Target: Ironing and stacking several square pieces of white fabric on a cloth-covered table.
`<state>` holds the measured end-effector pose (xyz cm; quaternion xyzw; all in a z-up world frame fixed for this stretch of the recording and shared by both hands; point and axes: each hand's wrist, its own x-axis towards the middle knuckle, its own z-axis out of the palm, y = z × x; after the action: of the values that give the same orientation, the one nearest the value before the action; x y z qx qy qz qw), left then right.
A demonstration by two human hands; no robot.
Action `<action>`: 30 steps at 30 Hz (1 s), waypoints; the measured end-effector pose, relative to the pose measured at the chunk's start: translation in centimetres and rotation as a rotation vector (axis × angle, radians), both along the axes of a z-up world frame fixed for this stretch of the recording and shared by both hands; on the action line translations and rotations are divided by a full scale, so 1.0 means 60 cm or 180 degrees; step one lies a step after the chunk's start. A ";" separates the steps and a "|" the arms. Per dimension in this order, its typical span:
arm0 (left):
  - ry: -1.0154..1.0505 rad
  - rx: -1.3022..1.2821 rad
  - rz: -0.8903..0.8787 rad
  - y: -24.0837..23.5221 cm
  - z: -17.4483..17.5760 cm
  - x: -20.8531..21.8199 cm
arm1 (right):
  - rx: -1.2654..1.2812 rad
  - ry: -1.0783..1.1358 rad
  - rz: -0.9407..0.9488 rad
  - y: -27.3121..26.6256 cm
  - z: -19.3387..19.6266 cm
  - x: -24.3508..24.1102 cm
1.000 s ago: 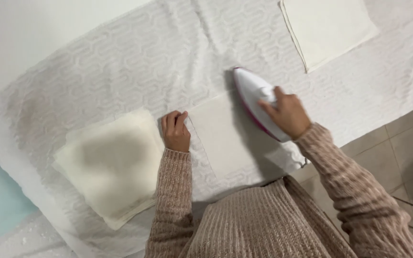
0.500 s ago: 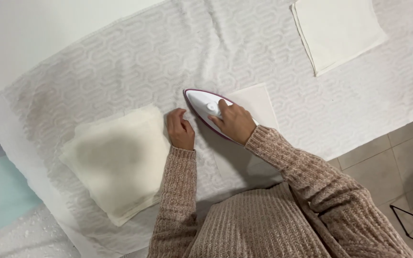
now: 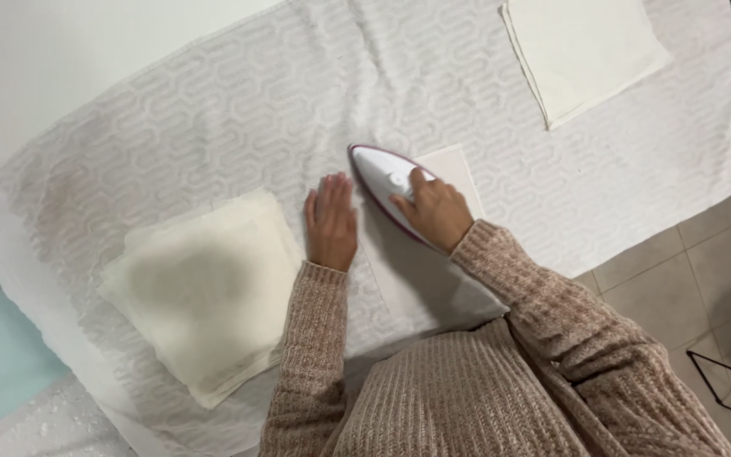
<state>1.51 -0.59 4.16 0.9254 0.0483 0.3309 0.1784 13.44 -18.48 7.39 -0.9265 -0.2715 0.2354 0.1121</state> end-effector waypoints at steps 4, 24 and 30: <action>0.0992 0.0076 -0.0130 -0.014 -0.011 -0.021 | -0.0073 -0.0060 -0.0206 -0.057 0.008 0.046; 0.1649 -0.0710 0.0313 0.023 -0.043 0.047 | 0.1735 -0.2466 0.0785 -0.169 0.021 0.197; 0.1751 -0.0937 0.0096 0.020 -0.003 0.045 | 0.1105 -0.0121 0.1276 -0.025 0.036 0.162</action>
<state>4.20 0.59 3.95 0.9436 0.1558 0.0602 0.2859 23.14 -19.96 9.54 -0.8253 -0.4879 0.1853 0.2155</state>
